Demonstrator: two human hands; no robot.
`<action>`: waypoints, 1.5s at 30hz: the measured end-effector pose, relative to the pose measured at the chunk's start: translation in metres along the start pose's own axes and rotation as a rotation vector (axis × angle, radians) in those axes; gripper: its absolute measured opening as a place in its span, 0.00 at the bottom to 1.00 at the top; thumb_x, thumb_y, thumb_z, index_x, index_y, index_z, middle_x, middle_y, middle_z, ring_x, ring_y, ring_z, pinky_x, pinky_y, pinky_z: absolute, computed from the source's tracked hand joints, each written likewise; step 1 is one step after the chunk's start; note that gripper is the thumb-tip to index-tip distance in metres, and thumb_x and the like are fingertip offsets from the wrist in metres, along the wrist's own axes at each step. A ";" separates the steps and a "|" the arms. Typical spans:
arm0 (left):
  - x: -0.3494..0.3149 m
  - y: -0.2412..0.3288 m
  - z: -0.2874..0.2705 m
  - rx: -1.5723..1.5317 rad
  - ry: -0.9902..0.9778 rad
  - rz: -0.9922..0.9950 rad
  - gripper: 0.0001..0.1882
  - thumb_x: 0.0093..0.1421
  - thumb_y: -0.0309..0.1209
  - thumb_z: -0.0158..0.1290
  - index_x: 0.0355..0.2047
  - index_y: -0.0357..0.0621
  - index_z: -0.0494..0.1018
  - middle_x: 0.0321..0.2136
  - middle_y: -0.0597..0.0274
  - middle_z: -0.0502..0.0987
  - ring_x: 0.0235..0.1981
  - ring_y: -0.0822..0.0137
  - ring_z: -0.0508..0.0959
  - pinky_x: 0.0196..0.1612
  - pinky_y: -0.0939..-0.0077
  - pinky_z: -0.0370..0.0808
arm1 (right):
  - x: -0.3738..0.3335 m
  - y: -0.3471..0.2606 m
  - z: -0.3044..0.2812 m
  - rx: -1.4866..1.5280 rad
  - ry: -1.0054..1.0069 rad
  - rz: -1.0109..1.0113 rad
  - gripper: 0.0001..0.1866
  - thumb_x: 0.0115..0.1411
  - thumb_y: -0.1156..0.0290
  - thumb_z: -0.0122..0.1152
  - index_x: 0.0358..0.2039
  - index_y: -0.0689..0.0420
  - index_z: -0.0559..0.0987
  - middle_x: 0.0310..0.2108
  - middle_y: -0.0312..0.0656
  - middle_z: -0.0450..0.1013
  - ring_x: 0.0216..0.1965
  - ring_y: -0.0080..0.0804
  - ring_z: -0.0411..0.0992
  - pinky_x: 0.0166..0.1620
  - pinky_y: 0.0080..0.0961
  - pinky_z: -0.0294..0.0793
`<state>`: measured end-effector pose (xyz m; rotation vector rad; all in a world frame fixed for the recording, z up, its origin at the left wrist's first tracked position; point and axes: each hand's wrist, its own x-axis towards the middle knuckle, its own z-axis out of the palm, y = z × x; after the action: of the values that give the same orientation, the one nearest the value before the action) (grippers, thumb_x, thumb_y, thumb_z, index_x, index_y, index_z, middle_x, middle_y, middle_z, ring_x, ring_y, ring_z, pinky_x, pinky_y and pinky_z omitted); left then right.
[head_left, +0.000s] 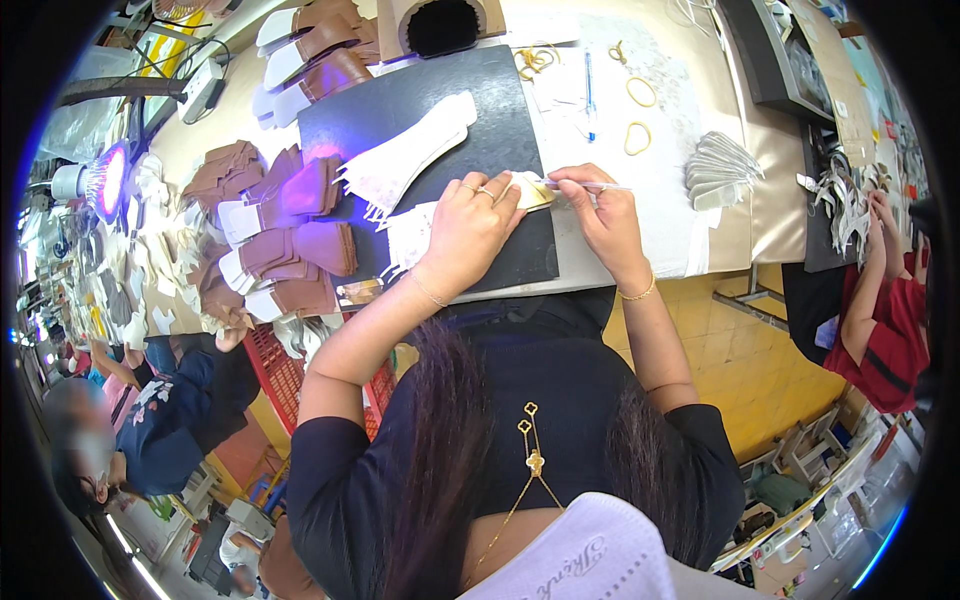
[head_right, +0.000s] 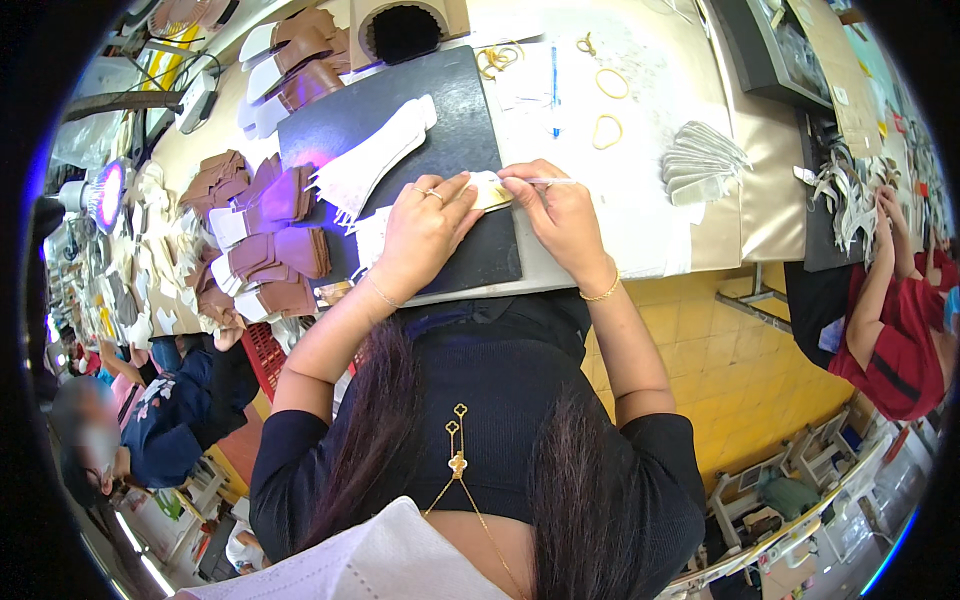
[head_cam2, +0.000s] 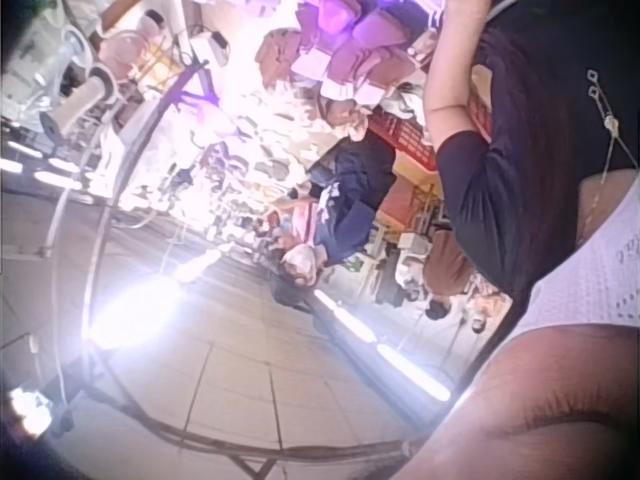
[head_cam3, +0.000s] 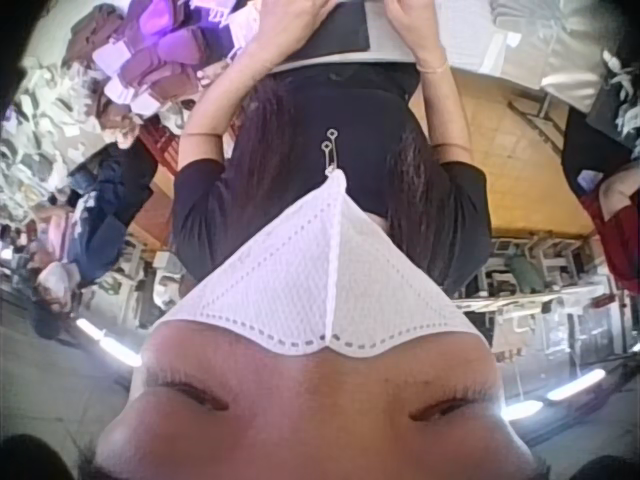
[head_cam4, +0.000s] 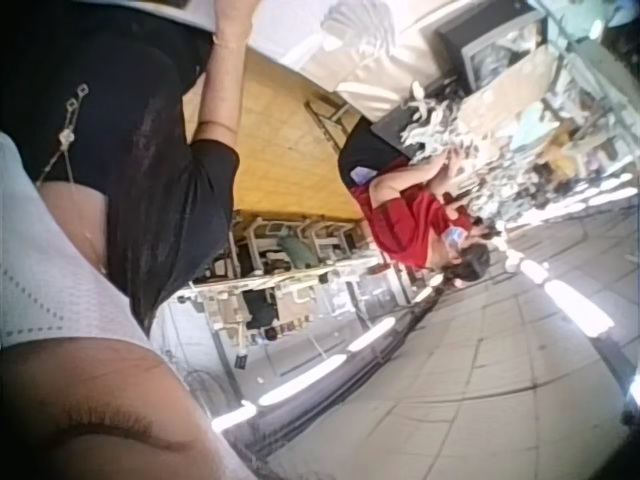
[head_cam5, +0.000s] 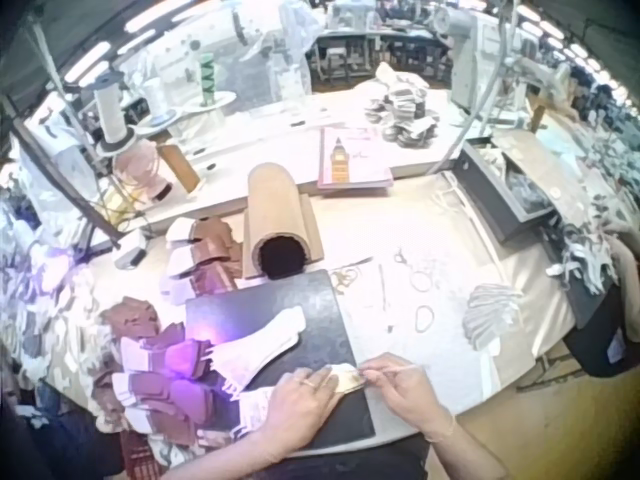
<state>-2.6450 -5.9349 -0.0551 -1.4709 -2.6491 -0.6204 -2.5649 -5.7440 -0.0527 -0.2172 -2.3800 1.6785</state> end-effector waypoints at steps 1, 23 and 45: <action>0.000 0.001 0.000 0.025 -0.006 0.004 0.15 0.55 0.34 0.63 0.41 0.41 0.80 0.46 0.59 0.81 0.42 0.61 0.77 0.43 0.66 0.72 | 0.000 0.002 0.002 -0.025 -0.014 0.018 0.12 0.69 0.68 0.56 0.39 0.63 0.83 0.35 0.42 0.80 0.37 0.29 0.78 0.43 0.25 0.74; -0.004 -0.001 0.004 0.017 0.043 0.003 0.14 0.55 0.35 0.63 0.40 0.43 0.80 0.44 0.59 0.81 0.42 0.62 0.78 0.44 0.67 0.73 | -0.015 0.005 -0.014 -0.333 -0.029 -0.211 0.09 0.67 0.72 0.57 0.33 0.62 0.81 0.31 0.42 0.79 0.35 0.35 0.76 0.43 0.29 0.73; -0.005 -0.034 0.004 -1.067 0.111 -0.519 0.21 0.55 0.28 0.68 0.47 0.35 0.74 0.40 0.60 0.80 0.43 0.71 0.80 0.49 0.76 0.76 | -0.010 0.004 0.040 0.287 0.173 -0.147 0.17 0.76 0.62 0.38 0.49 0.61 0.70 0.50 0.46 0.64 0.47 0.42 0.79 0.53 0.32 0.77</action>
<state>-2.6697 -5.9536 -0.0705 -0.6851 -2.6627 -2.3109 -2.5652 -5.7813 -0.0705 -0.1297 -1.9547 1.8235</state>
